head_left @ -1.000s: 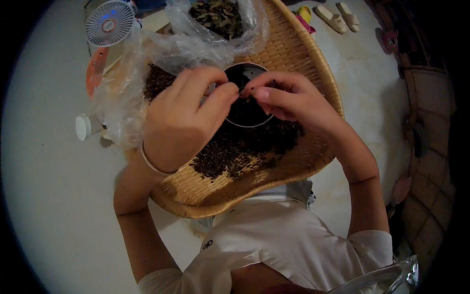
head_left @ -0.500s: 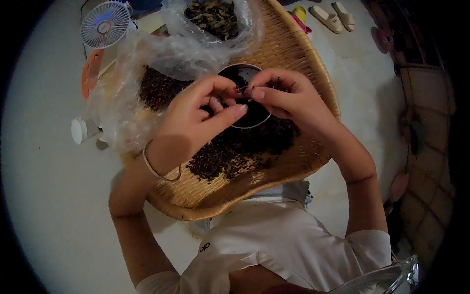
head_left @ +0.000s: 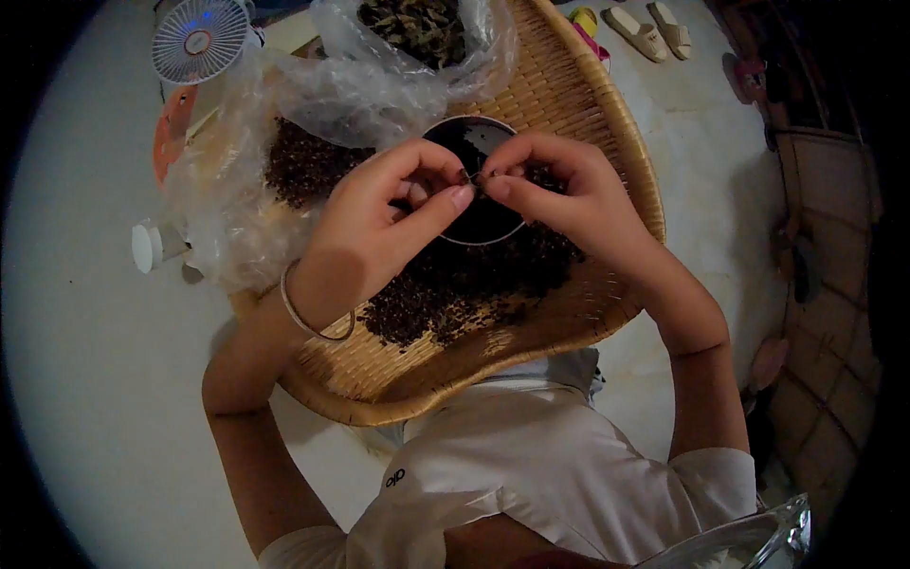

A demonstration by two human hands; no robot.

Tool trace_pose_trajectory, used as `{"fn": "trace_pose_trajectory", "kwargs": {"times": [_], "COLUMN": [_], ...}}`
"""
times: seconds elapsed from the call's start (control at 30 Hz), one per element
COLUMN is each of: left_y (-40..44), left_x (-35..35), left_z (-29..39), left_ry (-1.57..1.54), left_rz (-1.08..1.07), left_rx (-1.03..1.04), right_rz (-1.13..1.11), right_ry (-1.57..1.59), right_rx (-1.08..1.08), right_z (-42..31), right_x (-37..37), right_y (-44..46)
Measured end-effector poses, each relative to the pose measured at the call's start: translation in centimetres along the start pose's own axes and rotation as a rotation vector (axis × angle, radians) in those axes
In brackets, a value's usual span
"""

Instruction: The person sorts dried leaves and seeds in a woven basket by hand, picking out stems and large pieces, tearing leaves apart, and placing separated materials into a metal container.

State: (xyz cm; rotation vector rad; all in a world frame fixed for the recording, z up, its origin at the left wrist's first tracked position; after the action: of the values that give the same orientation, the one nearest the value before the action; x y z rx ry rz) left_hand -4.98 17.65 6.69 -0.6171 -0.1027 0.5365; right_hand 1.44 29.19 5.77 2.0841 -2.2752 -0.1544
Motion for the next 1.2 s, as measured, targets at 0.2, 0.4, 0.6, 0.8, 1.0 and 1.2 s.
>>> {"fn": "trace_pose_trajectory", "kwargs": {"times": [0.2,0.4,0.6,0.8,1.0,1.2], "left_y": [-0.2,-0.5,0.0,0.0,0.0,0.3], "left_x": [-0.5,-0.6,-0.1,-0.2,-0.2,-0.1], "left_z": [0.8,1.3,0.5,0.7,0.6,-0.1], "left_ry": [0.202,0.314,0.241,0.215,0.171,0.05], "left_rz": [0.152,0.195,0.037,0.038,0.032,-0.058], "left_rx": [0.211,0.334,0.182,0.187,0.224,0.087], "right_rz": [-0.022,-0.037,-0.048,-0.058,-0.058,-0.059], "right_ry": [0.015,-0.062,-0.064,0.044,0.032,0.027], "right_rx": [0.037,-0.019,0.005,0.099,0.075,0.078], "right_z": [-0.1,-0.2,-0.3,0.5,0.4,0.5], "right_x": [0.2,0.3,0.3,0.4,0.4,0.4], "right_y": [0.0,0.1,0.2,-0.1,0.0,0.0]}}
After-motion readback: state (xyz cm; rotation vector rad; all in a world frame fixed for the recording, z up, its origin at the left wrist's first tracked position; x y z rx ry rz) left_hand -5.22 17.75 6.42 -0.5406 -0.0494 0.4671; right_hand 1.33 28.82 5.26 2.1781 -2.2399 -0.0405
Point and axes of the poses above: each hand's wrist, its own y-axis towards the middle knuckle, its own x-axis out of the palm, z = x × y, the point moved 8 cm from there along y, towards the middle knuckle, and after that the axes turned 14 degrees about -x, right-handed, at the moved point
